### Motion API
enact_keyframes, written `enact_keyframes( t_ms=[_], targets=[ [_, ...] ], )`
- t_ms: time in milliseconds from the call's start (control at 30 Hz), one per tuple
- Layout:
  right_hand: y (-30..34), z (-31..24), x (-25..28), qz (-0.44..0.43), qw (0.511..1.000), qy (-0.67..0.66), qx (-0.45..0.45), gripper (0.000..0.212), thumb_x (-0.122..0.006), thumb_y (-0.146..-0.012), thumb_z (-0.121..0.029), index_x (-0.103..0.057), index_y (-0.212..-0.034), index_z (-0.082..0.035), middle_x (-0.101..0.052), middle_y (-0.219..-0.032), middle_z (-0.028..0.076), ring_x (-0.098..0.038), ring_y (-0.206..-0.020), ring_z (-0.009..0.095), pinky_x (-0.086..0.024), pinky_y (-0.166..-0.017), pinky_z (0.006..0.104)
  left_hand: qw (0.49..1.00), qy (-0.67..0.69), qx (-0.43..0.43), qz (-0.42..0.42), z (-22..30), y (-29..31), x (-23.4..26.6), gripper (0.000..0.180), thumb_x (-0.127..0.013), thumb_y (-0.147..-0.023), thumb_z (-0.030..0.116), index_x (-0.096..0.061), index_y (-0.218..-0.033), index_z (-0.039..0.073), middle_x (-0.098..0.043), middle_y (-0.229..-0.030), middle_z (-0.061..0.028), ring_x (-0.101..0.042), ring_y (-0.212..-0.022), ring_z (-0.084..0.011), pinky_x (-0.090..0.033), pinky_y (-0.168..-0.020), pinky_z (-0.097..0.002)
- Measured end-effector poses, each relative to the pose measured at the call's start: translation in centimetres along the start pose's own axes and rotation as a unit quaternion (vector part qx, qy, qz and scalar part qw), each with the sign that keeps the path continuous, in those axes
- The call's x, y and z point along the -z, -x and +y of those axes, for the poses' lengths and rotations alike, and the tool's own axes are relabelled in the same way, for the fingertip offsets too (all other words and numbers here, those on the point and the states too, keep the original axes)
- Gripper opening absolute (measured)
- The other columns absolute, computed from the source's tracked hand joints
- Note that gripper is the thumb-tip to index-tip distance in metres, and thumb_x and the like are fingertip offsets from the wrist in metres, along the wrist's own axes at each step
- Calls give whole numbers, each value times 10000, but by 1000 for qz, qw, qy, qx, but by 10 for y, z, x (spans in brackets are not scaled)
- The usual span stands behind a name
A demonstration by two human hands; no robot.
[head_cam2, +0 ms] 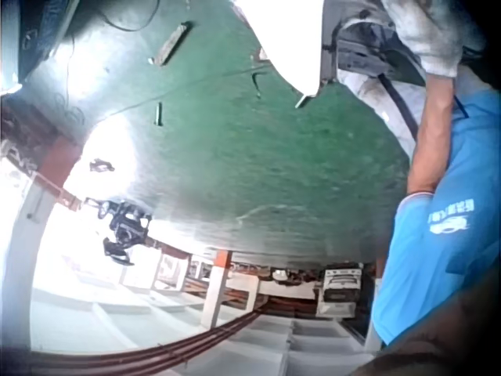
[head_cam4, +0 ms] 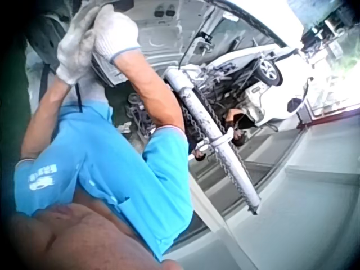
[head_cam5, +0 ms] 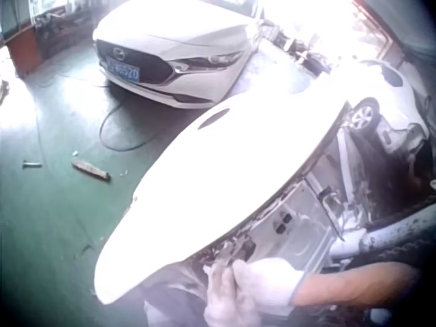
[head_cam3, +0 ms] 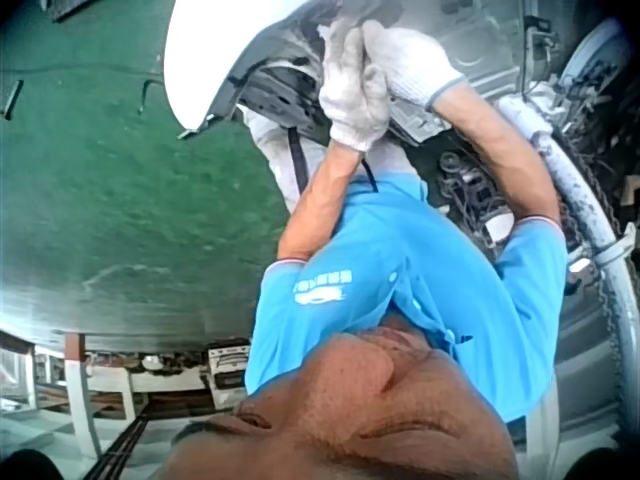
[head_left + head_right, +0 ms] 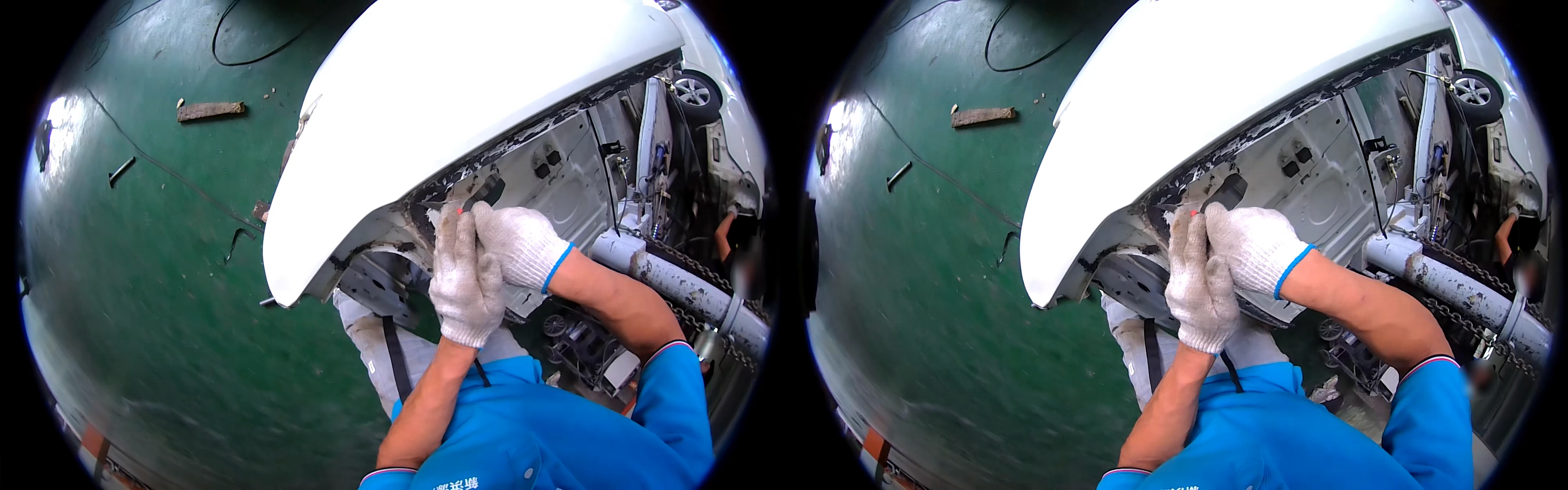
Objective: The person uses a small red-handled scraper to remove old black sealant from the edge of a white car hood. The person works along the seam where the hood meets the frame, scraping away the material. The hood is propped open in a workshop environment.
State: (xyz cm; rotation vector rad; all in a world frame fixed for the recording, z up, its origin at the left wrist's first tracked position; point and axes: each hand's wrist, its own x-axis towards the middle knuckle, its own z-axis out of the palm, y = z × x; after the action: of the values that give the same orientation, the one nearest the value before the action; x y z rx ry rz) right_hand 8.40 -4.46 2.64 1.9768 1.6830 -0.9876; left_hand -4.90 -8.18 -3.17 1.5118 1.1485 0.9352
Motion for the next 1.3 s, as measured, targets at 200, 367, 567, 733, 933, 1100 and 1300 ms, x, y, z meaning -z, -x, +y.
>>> enact_keyframes(
  t_ms=[200,367,567,733,933,1100,1300],
  targets=[
    [0,9,-4,1,999,-41,14,302,-654,-924,-251,-538,-1071,-14,-723,-829,232,-730,-811,453,-585,-707,549,1000,-21,-3,-5,1,1,-1,516,-516,-1092,270,-552,-1480,-69,-531,-1516,-332,-509,-1432,-488,-459,-1149,-495],
    [-9,-4,-7,11,998,-57,4,294,-632,-929,-237,-541,-1081,-3,-728,-847,235,-737,-813,444,-592,-696,526,1000,-13,1,6,-5,-8,4,523,-501,-1100,287,-554,-1476,-73,-519,-1520,-345,-511,-1424,-503,-465,-1143,-495],
    [-7,-9,-7,37,998,-56,13,297,-640,-925,-211,-550,-1101,10,-727,-822,231,-740,-791,444,-596,-675,529,1000,-21,-5,-21,-12,-7,10,568,-449,-1117,334,-534,-1487,-89,-501,-1535,-349,-492,-1442,-498,-434,-1169,-494],
    [-5,-8,2,-20,999,-22,-14,292,-640,-931,-217,-551,-1098,5,-730,-834,240,-747,-809,442,-604,-687,522,1000,-7,12,-22,-5,-6,7,554,-485,-1103,321,-541,-1479,-83,-518,-1517,-351,-510,-1426,-498,-448,-1158,-494],
    [-13,-15,9,-4,1000,-17,18,276,-626,-942,-237,-568,-1073,-1,-729,-839,252,-746,-808,446,-603,-690,531,1000,-19,22,12,-4,-13,12,503,-521,-1088,296,-605,-1421,-71,-557,-1474,-353,-534,-1401,-504,-459,-1146,-500],
    [8,-8,-13,-32,999,-3,-22,275,-630,-941,-254,-579,-1070,-16,-730,-821,231,-750,-785,434,-601,-679,527,999,5,41,-28,-3,15,10,512,-529,-1083,293,-582,-1447,-64,-530,-1503,-354,-537,-1396,-509,-448,-1149,-507],
    [7,-7,-9,-32,999,-30,-23,294,-634,-952,-274,-569,-1092,-24,-733,-863,219,-751,-823,428,-600,-726,532,1000,-14,20,-12,-1,14,9,548,-583,-1060,325,-581,-1448,-61,-530,-1489,-371,-527,-1396,-527,-440,-1155,-528]
  ],
)
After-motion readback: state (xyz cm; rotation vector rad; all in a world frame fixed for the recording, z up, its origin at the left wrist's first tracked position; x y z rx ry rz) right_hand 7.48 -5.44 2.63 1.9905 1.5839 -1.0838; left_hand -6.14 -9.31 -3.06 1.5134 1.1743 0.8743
